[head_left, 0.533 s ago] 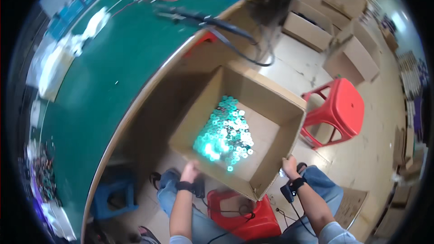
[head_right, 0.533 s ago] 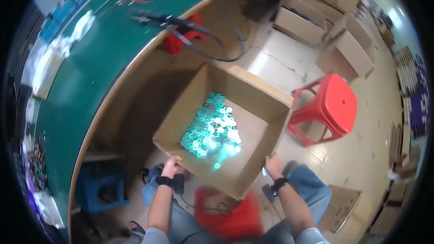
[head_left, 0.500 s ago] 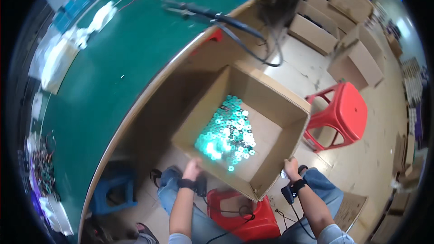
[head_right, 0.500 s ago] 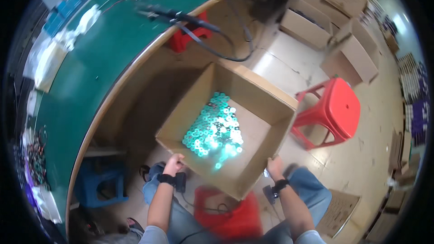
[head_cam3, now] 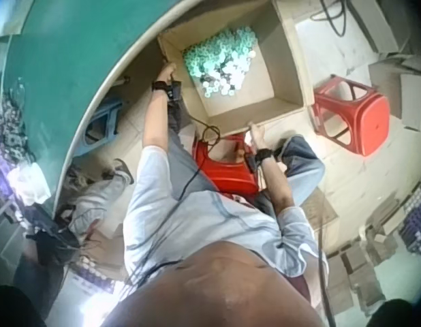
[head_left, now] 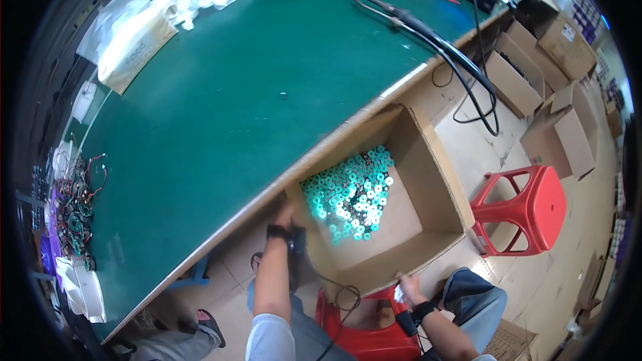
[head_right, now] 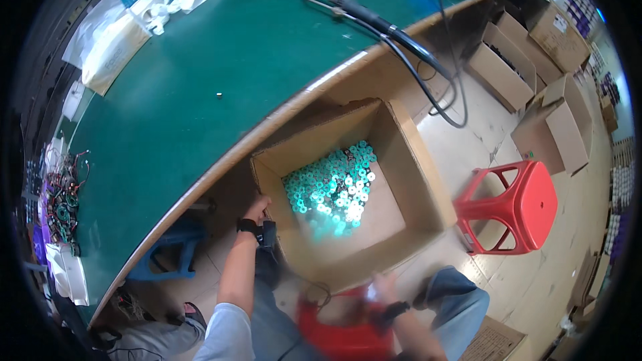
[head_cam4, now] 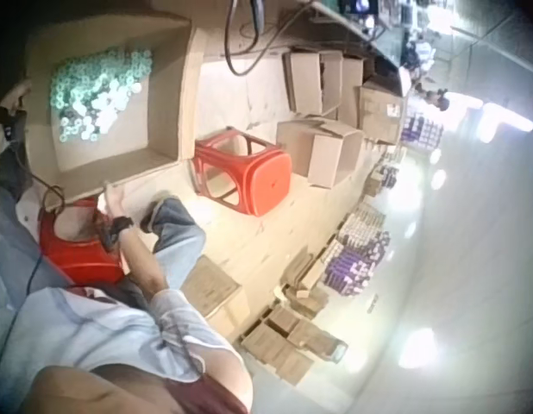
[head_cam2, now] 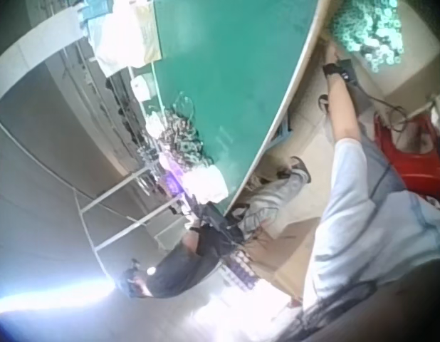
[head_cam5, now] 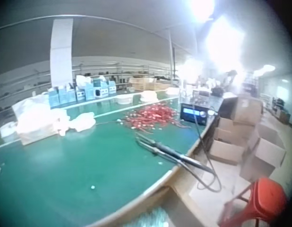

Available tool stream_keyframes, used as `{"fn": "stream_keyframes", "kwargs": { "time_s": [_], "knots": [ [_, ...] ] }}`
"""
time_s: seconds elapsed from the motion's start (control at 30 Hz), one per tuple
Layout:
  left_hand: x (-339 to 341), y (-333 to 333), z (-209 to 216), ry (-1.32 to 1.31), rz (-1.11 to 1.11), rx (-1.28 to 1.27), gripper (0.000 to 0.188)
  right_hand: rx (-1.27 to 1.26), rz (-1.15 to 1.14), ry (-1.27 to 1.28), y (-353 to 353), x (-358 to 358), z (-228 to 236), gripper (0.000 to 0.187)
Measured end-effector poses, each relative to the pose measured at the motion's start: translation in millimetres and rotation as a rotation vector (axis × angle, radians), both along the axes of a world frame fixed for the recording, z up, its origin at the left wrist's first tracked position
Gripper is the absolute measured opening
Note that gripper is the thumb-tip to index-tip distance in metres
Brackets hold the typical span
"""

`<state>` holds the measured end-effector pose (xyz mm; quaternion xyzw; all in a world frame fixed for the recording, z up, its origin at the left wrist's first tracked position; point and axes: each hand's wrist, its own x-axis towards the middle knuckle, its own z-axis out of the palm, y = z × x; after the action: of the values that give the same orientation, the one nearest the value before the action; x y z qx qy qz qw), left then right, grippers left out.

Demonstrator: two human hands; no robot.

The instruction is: The person uses a soldering iron to attach red wires to small green circular electronic components on a green workbench. They repeatedly pick up components, solder the wires, and place the finished units into a cardboard box. The person also wipes the workbench surface with a white cloth during the process.

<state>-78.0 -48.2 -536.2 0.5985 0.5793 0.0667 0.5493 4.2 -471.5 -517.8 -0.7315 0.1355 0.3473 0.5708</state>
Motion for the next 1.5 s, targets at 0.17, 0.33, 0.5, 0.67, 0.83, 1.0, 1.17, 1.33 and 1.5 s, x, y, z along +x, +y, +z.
{"fn": "stream_keyframes", "kwargs": {
  "time_s": [0.17, 0.33, 0.5, 0.67, 0.83, 1.0, 1.17, 1.33, 1.5],
  "knots": [
    [-41.4, 4.2, 7.0, 0.102, -0.03, -0.046, 0.025, -0.008, 0.091, 0.43, 1.5, -13.1, -6.9, 0.014],
    [-72.6, -11.0, -14.3, 0.003, 0.0, -0.071, 0.051, -0.002, 0.246, 0.882, -6.3, 2.3, 25.1, 0.029],
    [-77.9, -35.0, -0.6, -0.116, 0.041, -0.116, 0.057, -0.121, 0.87, 0.62, -5.6, 5.4, 61.3, 0.035],
    [-106.9, -64.7, 72.6, -0.093, 0.026, -0.468, 0.064, 0.183, 1.777, -0.076, -12.0, -14.9, 70.3, 0.034],
    [-138.0, -77.8, 168.1, -0.588, 0.096, -0.665, 0.052, -0.27, 1.838, -0.107, -12.2, -56.7, 77.4, 0.037],
    [-174.2, -99.3, 263.8, -0.889, 0.025, -0.61, 0.041, -0.298, 1.894, -0.254, -3.7, -66.8, 76.5, 0.038],
    [-201.6, -122.5, 292.6, -0.609, -0.172, -0.467, 0.038, -0.361, 1.864, -0.311, -9.4, -76.9, 66.4, 0.035],
    [-162.6, -101.6, 231.6, -0.17, -0.208, -0.541, 0.047, -0.335, 1.682, -0.083, -18.9, -72.9, 50.7, 0.038],
    [-91.5, -93.1, 133.1, 0.236, -0.371, -0.479, 0.067, -0.22, 1.791, -0.043, -10.8, -59.6, 39.6, 0.038]
  ]
}}
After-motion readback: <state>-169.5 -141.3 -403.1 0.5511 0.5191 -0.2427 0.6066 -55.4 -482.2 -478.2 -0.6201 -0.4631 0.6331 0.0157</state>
